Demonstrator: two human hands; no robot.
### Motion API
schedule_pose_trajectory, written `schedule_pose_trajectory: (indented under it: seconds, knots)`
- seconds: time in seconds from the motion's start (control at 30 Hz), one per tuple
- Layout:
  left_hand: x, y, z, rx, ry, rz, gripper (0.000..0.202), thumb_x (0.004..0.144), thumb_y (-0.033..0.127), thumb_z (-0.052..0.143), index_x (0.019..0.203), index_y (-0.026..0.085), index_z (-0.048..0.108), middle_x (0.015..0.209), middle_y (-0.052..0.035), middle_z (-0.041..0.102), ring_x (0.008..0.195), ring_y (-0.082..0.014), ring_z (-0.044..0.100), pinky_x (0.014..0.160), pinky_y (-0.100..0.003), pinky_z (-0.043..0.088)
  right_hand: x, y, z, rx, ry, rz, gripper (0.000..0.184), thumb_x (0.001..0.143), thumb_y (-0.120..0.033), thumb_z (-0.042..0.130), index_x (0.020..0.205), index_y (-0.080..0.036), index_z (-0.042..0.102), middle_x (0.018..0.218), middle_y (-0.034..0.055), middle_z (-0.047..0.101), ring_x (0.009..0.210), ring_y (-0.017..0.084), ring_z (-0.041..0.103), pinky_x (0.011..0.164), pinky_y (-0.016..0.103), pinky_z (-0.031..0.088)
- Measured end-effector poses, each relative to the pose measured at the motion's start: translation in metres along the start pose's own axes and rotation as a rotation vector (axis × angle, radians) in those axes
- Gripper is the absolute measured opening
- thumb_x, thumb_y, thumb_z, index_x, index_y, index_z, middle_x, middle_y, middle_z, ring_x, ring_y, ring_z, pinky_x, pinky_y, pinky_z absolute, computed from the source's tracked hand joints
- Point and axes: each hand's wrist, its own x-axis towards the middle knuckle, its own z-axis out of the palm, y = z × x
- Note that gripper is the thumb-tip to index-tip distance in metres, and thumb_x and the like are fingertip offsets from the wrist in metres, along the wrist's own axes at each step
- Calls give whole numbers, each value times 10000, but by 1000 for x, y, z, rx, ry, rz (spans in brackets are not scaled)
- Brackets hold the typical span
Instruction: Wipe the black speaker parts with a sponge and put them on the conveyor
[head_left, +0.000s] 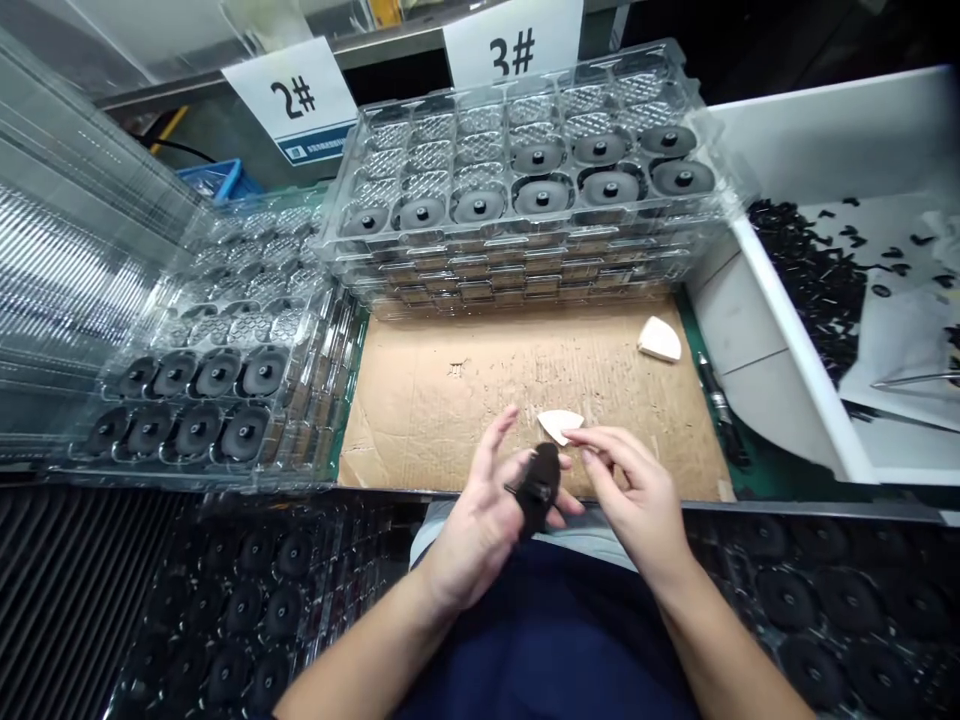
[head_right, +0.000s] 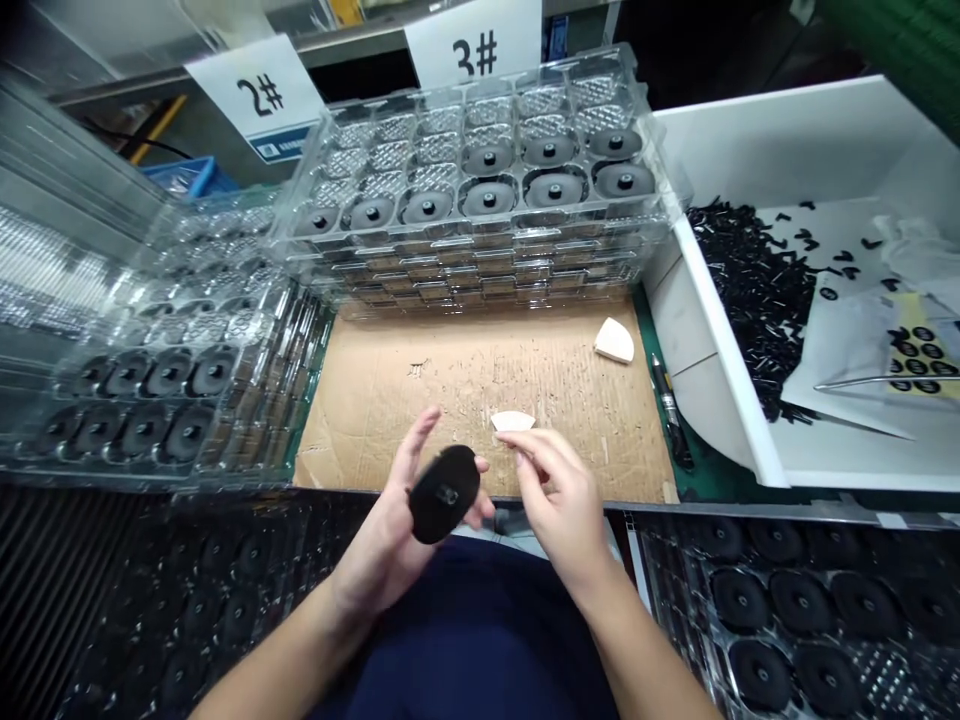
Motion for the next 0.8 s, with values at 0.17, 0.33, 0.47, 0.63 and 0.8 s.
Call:
schedule_pose_trajectory:
  seconds: [0.17,0.33,0.47,0.63,0.8]
  knots:
    - [-2,-2,-10,905,-24,465,1007,728,137,715,1422,401,35,1257,-79,520,1168,-234,514,1023,-459,377,-12,2,-3,65,31,52,185,857,-243,578,1019,-204,659,845,30,630,663,118,557,582,245,479]
    - [-7,5,-18,1054,-72,545,1056,691,198,764,1428,402,36,1208,-87,539,1113,-246,549,975,-455,411,-14,-27,-18,333,-185,102,213,829,-261,644,1042,-260,653,797,-1,658,679,110,587,624,227,494]
    - [-15,8,-22,877,-58,392,1009,714,324,744,1436,344,39,1129,-82,591,1052,-239,584,962,-438,420,-1,-53,-22,368,-586,234,92,807,-279,672,871,-224,710,808,4,676,712,108,595,647,229,471]
    - [-26,12,-28,670,-59,179,1040,684,416,754,1431,283,43,1079,-74,634,1051,-247,596,1021,-446,359,15,-61,-16,537,-822,368,84,782,-241,703,845,-186,705,756,-9,694,691,79,617,659,208,468]
    - [-32,16,-36,630,-27,118,1034,662,415,773,1426,282,89,1109,-75,634,1123,-259,570,1062,-446,304,21,-65,-4,572,-868,399,102,758,-212,725,855,-193,697,754,-25,717,712,64,646,693,194,482]
